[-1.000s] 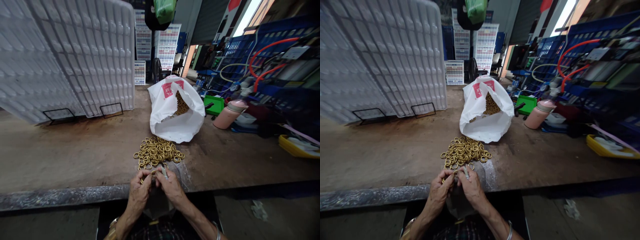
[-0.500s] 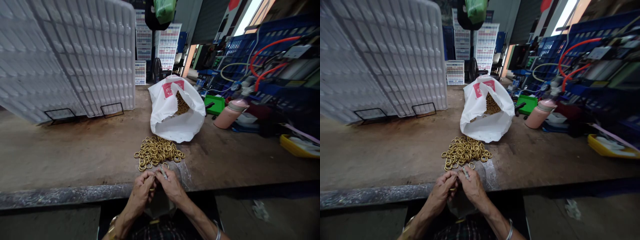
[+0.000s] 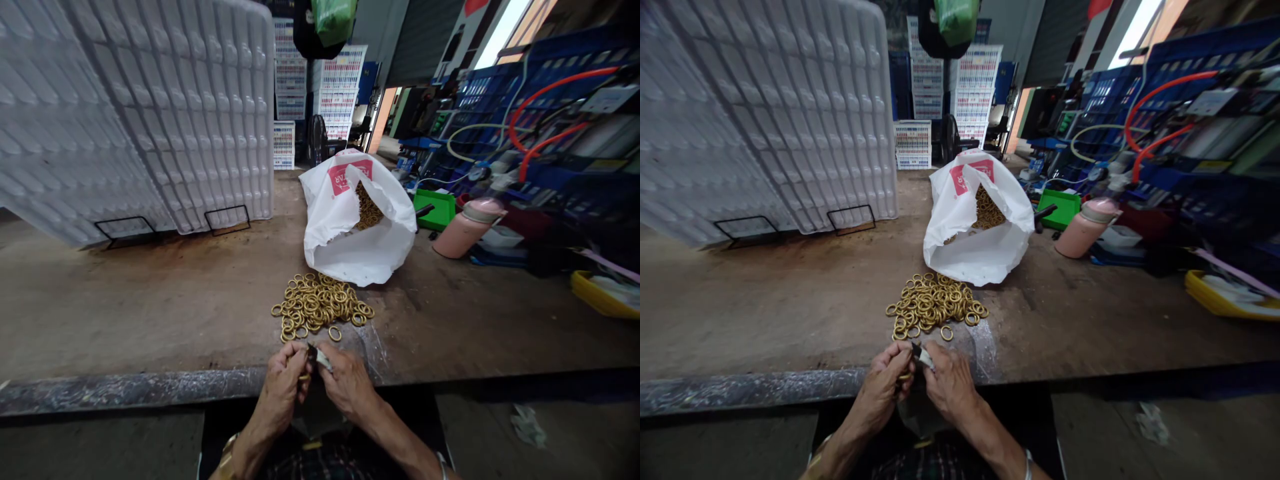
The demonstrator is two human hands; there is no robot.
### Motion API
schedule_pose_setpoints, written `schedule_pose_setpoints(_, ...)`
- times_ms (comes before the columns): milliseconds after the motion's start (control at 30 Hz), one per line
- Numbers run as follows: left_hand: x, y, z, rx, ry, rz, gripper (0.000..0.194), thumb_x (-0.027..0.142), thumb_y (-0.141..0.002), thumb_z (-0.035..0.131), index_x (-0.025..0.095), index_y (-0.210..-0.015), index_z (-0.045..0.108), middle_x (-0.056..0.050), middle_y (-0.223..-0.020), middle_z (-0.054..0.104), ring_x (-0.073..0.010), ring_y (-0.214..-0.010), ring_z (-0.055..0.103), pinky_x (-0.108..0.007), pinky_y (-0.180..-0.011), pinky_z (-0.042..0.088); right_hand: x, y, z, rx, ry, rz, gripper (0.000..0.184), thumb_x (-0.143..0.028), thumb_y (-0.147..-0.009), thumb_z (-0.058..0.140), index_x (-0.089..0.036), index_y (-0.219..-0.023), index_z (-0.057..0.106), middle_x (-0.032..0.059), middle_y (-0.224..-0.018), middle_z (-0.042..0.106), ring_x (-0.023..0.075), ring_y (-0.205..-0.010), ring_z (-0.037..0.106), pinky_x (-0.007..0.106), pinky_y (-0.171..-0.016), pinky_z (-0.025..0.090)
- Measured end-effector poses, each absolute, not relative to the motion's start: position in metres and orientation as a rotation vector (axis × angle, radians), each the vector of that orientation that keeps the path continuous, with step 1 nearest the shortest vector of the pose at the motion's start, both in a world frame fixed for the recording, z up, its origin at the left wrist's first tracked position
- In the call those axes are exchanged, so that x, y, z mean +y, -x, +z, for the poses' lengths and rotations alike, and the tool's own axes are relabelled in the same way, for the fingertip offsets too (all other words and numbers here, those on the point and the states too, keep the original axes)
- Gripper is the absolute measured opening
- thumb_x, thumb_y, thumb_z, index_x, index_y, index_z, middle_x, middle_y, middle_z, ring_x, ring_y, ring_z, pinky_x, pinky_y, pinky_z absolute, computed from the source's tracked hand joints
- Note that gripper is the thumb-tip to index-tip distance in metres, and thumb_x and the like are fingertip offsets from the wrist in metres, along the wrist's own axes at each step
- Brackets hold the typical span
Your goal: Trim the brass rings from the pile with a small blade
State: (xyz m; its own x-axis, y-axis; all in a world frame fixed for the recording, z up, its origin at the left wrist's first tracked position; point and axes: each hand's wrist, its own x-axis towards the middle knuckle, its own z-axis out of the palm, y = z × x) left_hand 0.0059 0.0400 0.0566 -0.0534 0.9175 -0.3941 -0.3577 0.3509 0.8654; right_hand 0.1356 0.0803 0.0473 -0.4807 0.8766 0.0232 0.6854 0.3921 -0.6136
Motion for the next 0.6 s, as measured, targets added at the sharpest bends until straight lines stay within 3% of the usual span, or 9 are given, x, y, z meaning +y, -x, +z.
schedule_pose_setpoints(100, 0.040, -0.007, 0.056, 1.209, -0.620, 1.161, 0.033, 0.050, -0.074, 0.055, 0.018, -0.080, 0.047, 0.007, -0.057, 0.044, -0.0040, -0.040, 0.033, -0.014, -0.037, 0.025, 0.076, -0.134, 0.049, -2.408, 1.351, 0.706, 0.022, -0.012, -0.072, 0.038, -0.019, -0.084, 0.055, 0.0048, -0.079, 0.066, 0.0167, -0.067, 0.058, 0.026, -0.057, 0.029)
schedule_pose_setpoints(400, 0.029, -0.010, 0.064, 1.219, -0.769, 1.108, 0.033, 0.049, -0.077, 0.052, 0.017, -0.072, 0.048, 0.007, -0.050, 0.041, -0.0042, -0.038, 0.035, -0.016, -0.037, 0.029, 0.088, -0.143, 0.048, -2.483, 1.613, 0.498, 0.024, -0.012, -0.076, 0.040, -0.018, -0.094, 0.055, 0.0043, -0.072, 0.066, 0.0163, -0.061, 0.057, 0.027, -0.053, 0.023)
schedule_pose_setpoints(600, 0.027, -0.010, 0.063, 0.947, -0.473, 1.156, 0.028, 0.043, -0.077, 0.057, 0.017, -0.075, 0.047, 0.004, -0.064, 0.050, -0.0030, -0.041, 0.038, -0.014, -0.035, 0.024, 0.108, -0.158, 0.046, -2.245, 1.819, 0.319, 0.015, -0.017, -0.082, 0.043, -0.019, -0.091, 0.055, 0.0044, -0.078, 0.065, 0.0160, -0.065, 0.058, 0.026, -0.056, 0.026)
